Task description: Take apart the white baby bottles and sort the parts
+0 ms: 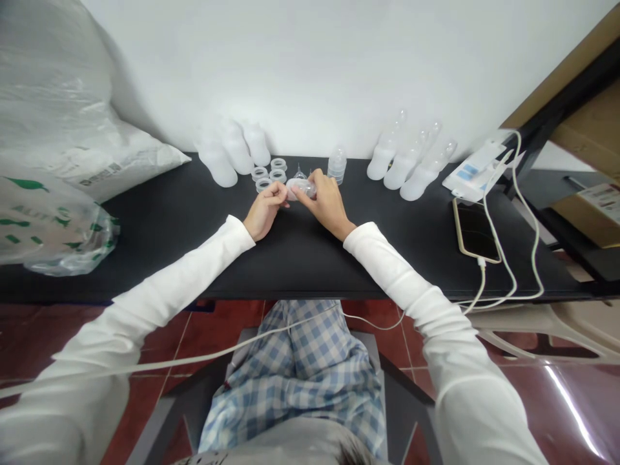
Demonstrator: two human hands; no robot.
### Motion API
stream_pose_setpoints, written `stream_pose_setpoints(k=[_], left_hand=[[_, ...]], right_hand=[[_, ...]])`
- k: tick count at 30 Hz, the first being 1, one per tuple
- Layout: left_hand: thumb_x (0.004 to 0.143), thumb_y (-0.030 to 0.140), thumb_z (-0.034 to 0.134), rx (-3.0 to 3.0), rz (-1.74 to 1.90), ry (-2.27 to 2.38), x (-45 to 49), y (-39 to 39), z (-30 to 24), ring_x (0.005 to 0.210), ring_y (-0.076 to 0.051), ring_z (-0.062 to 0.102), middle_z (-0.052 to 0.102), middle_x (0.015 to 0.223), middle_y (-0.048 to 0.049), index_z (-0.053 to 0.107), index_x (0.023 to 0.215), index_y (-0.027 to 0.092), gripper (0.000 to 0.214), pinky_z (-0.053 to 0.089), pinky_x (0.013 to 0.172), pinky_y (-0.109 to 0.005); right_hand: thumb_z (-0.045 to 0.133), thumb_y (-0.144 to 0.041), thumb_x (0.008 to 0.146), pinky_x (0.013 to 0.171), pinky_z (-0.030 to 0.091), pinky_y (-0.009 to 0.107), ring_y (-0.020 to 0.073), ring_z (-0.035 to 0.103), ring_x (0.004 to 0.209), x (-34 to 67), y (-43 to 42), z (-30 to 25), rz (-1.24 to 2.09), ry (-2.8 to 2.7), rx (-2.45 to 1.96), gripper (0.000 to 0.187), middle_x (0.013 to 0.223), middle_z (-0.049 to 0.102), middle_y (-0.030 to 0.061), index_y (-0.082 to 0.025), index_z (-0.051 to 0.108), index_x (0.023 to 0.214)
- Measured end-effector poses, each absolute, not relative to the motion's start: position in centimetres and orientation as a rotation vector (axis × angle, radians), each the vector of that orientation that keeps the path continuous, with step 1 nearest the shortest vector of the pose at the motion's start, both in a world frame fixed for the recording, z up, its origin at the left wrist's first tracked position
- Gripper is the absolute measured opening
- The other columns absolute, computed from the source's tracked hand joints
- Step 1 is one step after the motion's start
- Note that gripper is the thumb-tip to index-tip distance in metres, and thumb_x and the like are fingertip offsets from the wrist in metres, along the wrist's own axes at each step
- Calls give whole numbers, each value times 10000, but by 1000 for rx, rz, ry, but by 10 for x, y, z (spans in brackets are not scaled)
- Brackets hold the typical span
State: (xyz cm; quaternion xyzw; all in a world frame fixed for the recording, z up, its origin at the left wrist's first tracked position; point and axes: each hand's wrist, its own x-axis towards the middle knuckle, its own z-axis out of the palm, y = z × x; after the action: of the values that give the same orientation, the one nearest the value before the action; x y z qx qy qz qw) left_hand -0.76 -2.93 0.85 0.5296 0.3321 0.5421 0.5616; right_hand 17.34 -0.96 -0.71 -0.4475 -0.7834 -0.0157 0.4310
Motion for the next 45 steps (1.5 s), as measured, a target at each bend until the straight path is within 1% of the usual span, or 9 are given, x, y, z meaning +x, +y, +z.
stream_pose_setpoints(k=[5,9,13,20,24,27,33,40,45], left_hand=[[774,95,590,1155,1329,791,-10,-30,15,683,-122,454,439,696,14,456,648,186,206,381,669,-240],[810,96,590,1052,1339,829,-13,-27,18,619,-107,421,430,669,19,447,627,179,247,347,616,-237],[894,158,584,990,1315,853,-14,-25,18,568,-91,417,445,623,18,487,607,167,303,330,570,-231],[908,227,680,980,1272,883,-14,-21,14,493,-68,374,405,536,40,479,557,165,409,311,520,-232],[923,253,694,1062,1272,901,-12,-20,12,514,-61,423,495,561,29,571,595,152,365,338,533,-210],[914,293,722,1150,1243,909,-10,-22,11,554,-68,484,566,593,9,616,600,151,361,366,545,-202],[914,224,713,1175,1226,904,-9,-26,13,610,-75,559,622,649,-5,664,651,147,278,400,554,-184],[974,177,588,765,1365,931,-17,-17,18,436,-42,328,387,504,57,466,559,163,433,277,443,-189],[963,226,623,705,1336,919,-20,-16,20,444,-45,354,425,533,58,491,626,169,366,296,454,-188]], right_hand=[[425,-619,1039,884,524,458,260,636,932,170,-14,-3,-175,-2079,-1058,463,961,670,90,-205,606,1138],[437,-378,1083,947,511,460,280,642,1208,175,-18,8,-288,-2346,-854,297,1273,698,149,-220,615,1262],[335,-173,1094,1032,505,449,221,554,1418,185,-21,19,-375,-2553,-635,336,1498,616,89,-263,649,1173],[305,-116,1079,1077,503,426,195,546,1443,187,-23,19,-444,-2598,-526,356,1476,641,75,-237,624,1179],[410,-279,1071,1094,480,483,268,545,1432,183,-24,14,-359,-2445,-658,315,1442,641,149,-190,540,1344],[511,-534,1020,1064,478,517,341,560,1372,183,-23,14,-320,-2302,-874,516,1436,609,213,-146,517,1360],[438,-522,1057,922,492,449,280,680,955,191,-17,13,-278,-2216,-1189,437,1012,733,131,-145,614,1192],[361,-197,1069,966,488,416,234,628,1193,202,-20,21,-443,-2387,-940,366,1366,674,89,-293,659,1261],[415,-421,1069,1038,494,545,310,597,1253,218,-9,26,-388,-2049,-1149,385,1394,618,126,-312,592,1393]])
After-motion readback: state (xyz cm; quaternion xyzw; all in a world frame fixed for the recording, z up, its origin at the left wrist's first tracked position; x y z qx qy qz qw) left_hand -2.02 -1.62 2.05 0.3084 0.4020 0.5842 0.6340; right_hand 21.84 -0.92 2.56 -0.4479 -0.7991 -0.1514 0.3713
